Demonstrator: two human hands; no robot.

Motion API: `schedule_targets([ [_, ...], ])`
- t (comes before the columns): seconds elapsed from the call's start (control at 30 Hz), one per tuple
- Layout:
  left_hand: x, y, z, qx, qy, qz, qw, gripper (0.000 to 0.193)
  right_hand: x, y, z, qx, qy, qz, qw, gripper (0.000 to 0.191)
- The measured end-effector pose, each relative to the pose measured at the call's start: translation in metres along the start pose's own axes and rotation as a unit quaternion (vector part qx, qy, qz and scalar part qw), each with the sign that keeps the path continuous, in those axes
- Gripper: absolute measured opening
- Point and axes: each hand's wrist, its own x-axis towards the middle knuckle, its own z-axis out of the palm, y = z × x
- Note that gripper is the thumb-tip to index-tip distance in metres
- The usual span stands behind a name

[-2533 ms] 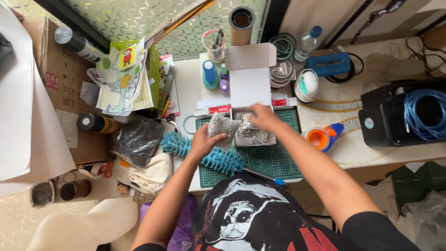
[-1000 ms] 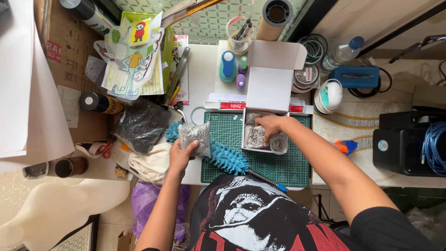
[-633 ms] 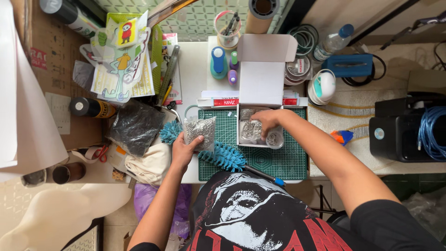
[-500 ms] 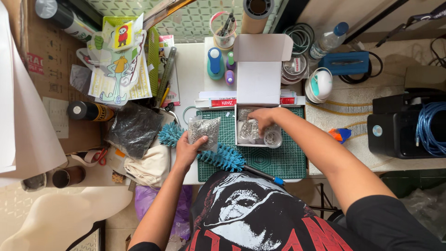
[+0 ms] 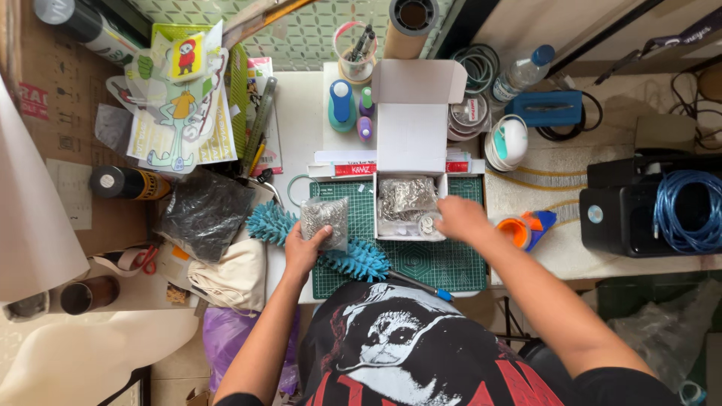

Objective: The person packs small metal items into a clear plastic bag, seals it, and places it on a printer. They then gather several small bags of metal items from a cutting mat and place them into a white box. The person also handles a tape dispenser and a blue duster, moving them aside before continuing to pack.

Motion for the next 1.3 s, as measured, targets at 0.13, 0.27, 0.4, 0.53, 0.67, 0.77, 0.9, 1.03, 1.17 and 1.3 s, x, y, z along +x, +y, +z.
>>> schedule_targets([
  [0.13, 0.007, -0.005, 0.000, -0.018, 0.012, -0.021, 1.000, 0.035, -0.028, 0.024, 0.027, 0.119, 0.139, 0.004, 0.983, 0.023],
  [0.27, 0.010, -0.006, 0.000, -0.032, 0.010, -0.026, 0.999, 0.037, -0.050, 0.073, 0.030, 0.227, 0.084, 0.200, 0.949, 0.024],
  [0.4, 0.004, -0.005, 0.001, -0.052, 0.010, -0.021, 0.998, 0.035, -0.052, 0.086, 0.053, 0.145, 0.039, 0.230, 0.962, 0.023],
  [0.53, -0.004, -0.007, -0.002, -0.061, 0.008, -0.021, 0.998, 0.033, -0.055, 0.073, 0.065, 0.057, 0.039, 0.224, 0.972, 0.034],
  [0.67, -0.016, -0.013, -0.011, -0.062, 0.000, -0.018, 0.998, 0.034, -0.048, 0.041, 0.035, 0.107, 0.167, 0.126, 0.972, 0.038],
  [0.77, -0.025, -0.016, -0.013, -0.052, -0.014, -0.020, 0.998, 0.036, -0.003, 0.000, 0.002, 0.186, 0.174, -0.043, 0.966, 0.032],
  [0.9, -0.035, -0.012, -0.018, -0.020, -0.027, -0.009, 0.999, 0.039, 0.059, -0.027, -0.034, 0.080, -0.027, -0.081, 0.993, 0.059],
  [1.03, -0.047, -0.013, -0.033, -0.016, -0.014, -0.007, 1.000, 0.042, 0.073, -0.024, -0.040, 0.036, -0.078, -0.094, 0.992, 0.064],
  [1.17, -0.056, -0.029, -0.049, -0.043, 0.024, -0.017, 0.999, 0.045, 0.059, -0.022, -0.024, 0.025, -0.104, -0.054, 0.993, 0.063],
  [1.3, -0.061, -0.048, -0.063, -0.066, 0.059, -0.036, 0.995, 0.047, 0.047, -0.020, -0.004, -0.017, -0.035, -0.105, 0.994, 0.070],
])
